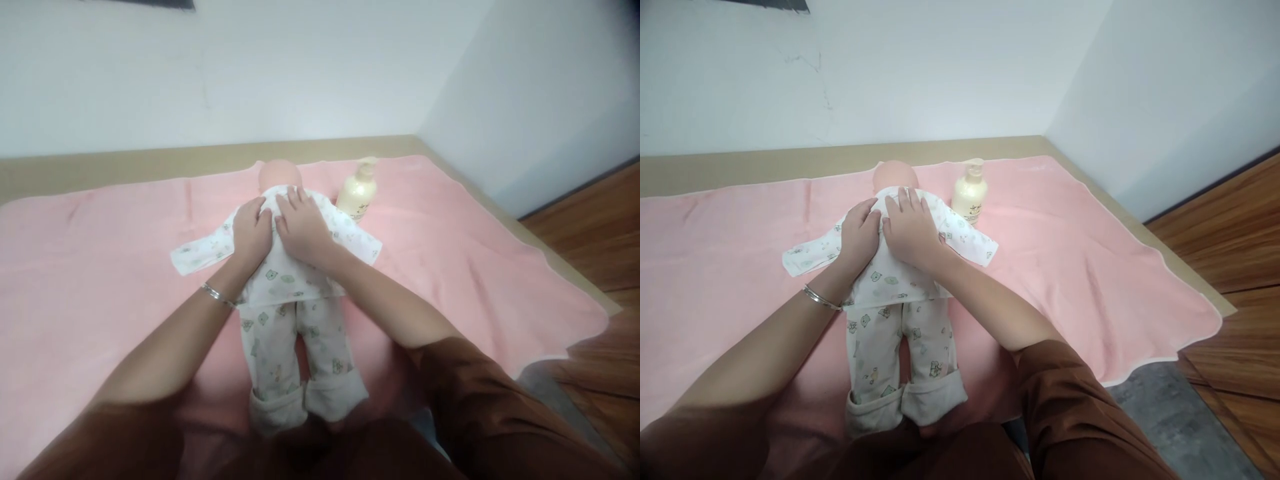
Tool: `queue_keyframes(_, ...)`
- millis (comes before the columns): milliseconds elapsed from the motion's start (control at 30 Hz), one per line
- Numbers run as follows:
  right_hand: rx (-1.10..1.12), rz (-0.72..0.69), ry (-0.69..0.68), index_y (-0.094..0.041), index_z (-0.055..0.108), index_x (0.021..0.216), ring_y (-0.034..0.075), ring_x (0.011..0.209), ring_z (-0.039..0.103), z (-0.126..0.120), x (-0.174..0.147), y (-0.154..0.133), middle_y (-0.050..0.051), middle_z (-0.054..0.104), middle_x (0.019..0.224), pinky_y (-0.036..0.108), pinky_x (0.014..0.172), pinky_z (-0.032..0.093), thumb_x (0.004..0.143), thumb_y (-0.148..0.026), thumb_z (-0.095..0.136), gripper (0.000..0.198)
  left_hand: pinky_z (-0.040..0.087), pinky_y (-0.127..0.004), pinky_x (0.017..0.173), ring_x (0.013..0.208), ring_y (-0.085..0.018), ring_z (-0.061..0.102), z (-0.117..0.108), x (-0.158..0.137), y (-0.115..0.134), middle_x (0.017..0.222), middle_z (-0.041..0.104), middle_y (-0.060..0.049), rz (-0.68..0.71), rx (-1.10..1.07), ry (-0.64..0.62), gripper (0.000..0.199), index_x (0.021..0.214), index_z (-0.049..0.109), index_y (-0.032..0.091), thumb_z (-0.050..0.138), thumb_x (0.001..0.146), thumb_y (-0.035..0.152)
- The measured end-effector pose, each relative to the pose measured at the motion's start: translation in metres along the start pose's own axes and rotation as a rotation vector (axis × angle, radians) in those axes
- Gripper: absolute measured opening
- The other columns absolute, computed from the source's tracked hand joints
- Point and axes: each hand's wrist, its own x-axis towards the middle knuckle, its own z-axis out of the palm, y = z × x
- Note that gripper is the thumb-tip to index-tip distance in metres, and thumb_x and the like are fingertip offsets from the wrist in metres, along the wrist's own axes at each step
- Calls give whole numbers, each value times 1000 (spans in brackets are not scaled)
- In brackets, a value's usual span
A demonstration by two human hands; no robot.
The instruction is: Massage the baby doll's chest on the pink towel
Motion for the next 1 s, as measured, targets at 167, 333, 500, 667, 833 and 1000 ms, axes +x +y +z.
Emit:
queue_keyframes(167,1,-11,10,-10,36,153,34,155,20,0,-1,-1,19,26,165,60,123,22,99,-25,35,56,42,-43,117,131,-26,55,1,1,-3,138,64,-9,-8,-2,10,48,128,64,18,37,90,33)
queue_keyframes(333,10,-6,99,-15,30,156,31,157,16,-9,-3,-6,13,20,168,60,124,22,95,-20,35,61,43,-44,116,131,-28,55,0,-1,-2,137,64,-9,-15,-27,14,46,126,64,18,39,90,32)
queue_keyframes(500,34,34,-31,-14,45,148,34,150,33,6,5,9,17,37,161,60,124,22,101,-32,36,52,44,-47,113,122,-29,59,1,1,-3,126,69,-10,27,-60,22,41,115,68,19,40,87,30)
queue_keyframes(667,37,92,54,-8,50,142,35,146,39,-11,8,15,22,41,157,58,121,29,98,-28,37,49,44,-47,112,121,-30,59,2,2,-3,124,69,-9,6,-80,35,39,113,68,20,42,87,30)
queue_keyframes(833,21,-5,63,-10,45,147,32,152,30,-9,2,1,18,34,162,57,125,24,99,-26,37,51,45,-47,107,114,-29,61,3,2,-4,118,70,-10,37,-107,38,36,108,69,19,41,87,30)
queue_keyframes(1000,30,-48,-5,-12,51,144,34,150,32,-2,-3,-6,18,36,161,60,124,24,104,-31,30,49,47,-42,98,101,-26,62,2,2,-4,105,71,-8,65,-144,39,26,93,67,21,42,87,26)
